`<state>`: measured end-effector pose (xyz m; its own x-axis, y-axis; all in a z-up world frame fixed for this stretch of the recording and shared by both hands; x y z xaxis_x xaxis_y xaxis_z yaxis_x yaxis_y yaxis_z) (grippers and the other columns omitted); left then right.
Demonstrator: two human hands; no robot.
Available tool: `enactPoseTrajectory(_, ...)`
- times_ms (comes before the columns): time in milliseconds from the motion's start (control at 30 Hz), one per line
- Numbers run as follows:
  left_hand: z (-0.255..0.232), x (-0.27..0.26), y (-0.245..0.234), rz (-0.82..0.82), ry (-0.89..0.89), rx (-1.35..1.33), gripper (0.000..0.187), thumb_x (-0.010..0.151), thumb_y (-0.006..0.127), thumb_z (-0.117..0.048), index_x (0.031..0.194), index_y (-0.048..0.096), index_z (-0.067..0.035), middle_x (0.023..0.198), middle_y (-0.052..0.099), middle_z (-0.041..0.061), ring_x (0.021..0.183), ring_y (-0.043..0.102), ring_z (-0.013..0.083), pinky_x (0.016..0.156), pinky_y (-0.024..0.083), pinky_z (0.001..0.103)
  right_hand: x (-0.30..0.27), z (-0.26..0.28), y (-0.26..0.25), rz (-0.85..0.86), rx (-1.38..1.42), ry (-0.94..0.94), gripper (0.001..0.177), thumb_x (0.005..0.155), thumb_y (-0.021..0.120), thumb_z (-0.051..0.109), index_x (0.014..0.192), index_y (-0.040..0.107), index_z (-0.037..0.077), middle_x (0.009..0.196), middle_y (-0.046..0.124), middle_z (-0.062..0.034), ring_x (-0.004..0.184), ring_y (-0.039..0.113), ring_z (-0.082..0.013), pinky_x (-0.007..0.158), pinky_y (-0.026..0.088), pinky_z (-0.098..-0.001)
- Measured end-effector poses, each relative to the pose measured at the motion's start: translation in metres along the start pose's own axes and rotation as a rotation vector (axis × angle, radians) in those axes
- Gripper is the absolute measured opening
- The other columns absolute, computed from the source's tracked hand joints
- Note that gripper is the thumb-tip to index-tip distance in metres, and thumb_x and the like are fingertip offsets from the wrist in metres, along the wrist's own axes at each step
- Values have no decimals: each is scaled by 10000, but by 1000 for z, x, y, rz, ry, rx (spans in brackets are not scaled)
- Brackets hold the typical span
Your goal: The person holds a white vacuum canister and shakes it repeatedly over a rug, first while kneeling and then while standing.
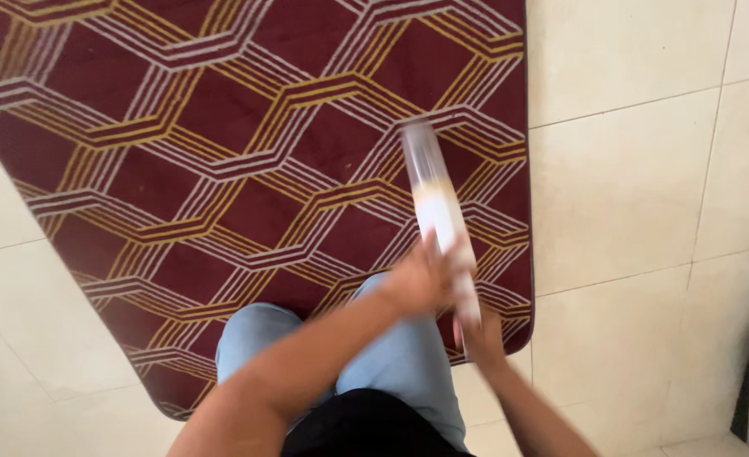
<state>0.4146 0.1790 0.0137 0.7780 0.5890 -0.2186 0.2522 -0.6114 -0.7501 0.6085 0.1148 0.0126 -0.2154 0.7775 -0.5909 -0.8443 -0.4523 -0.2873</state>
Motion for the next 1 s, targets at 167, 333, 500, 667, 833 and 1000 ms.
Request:
enactPoseTrajectory(167, -91, -13, 33, 209, -209, -503, 802, 872, 435, -734, 1556, 387, -316, 1722, 46, 78, 1499, -48, 582, 1208, 59, 600, -138, -110, -2, -20, 302, 231, 558, 934, 572, 546, 890, 655, -4, 533, 563, -37, 446, 524, -121, 404, 415, -294)
enactPoseTrajectory(333, -12, 21, -13, 162, -299, -180, 758, 926, 467, -687, 1563, 351, -292, 1703, 30, 81, 1528, 16, 501, 1246, 94, 576, -3, -50, 0, -5, 167, 26, 753, 937, 477, 740, 599, 577, 74, 457, 519, -19, 411, 496, -106, 409, 359, -279)
enactPoseTrajectory(500, 132, 71, -80, -184, -366, 204, 402, 1071, 524, -418, 1454, 512, -297, 1667, 227, 62, 1555, 186, 451, 1243, 237, 576, 181, 93, 11, -61, 119, 90, 800, 966, 394, 726, 475, 488, 103, 403, 467, -36, 345, 490, -149, 366, 389, -312)
enactPoseTrajectory(667, 151, 83, -81, -588, -430, -304, 362, 1058, 561, -311, 1393, 613, -182, 1639, 347, 95, 1539, 261, 456, 1217, 360, 530, 209, 119, -5, -39, 264, -116, 693, 1023, 462, 643, 582, 528, 113, 464, 493, -16, 399, 486, -131, 396, 353, -312)
enactPoseTrajectory(833, 34, 55, 9, -425, -121, -130, 547, 989, 547, -356, 1485, 626, -137, 1589, 340, 152, 1425, 345, 412, 1206, 267, 610, 56, -26, -24, -57, 158, -30, 761, 930, 413, 765, 594, 551, 96, 455, 493, -14, 385, 495, -123, 372, 351, -298)
enactPoseTrajectory(1000, -84, 20, 56, 59, -33, -421, 733, 951, 508, -668, 1557, 406, -267, 1689, 251, 53, 1538, 173, 429, 1244, 148, 529, -131, -126, -7, -230, 561, 229, 699, 830, 538, 713, 843, 638, 21, 536, 596, -64, 432, 584, -153, 365, 450, -306)
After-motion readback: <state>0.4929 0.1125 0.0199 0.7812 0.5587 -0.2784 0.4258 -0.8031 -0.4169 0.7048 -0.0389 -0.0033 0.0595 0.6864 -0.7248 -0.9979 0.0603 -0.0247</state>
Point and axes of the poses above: each hand's wrist, its own x-axis towards the middle knuckle, its own y-axis out of the palm, z = x × y, the point moved 3 cm from there along x, towards the middle knuckle
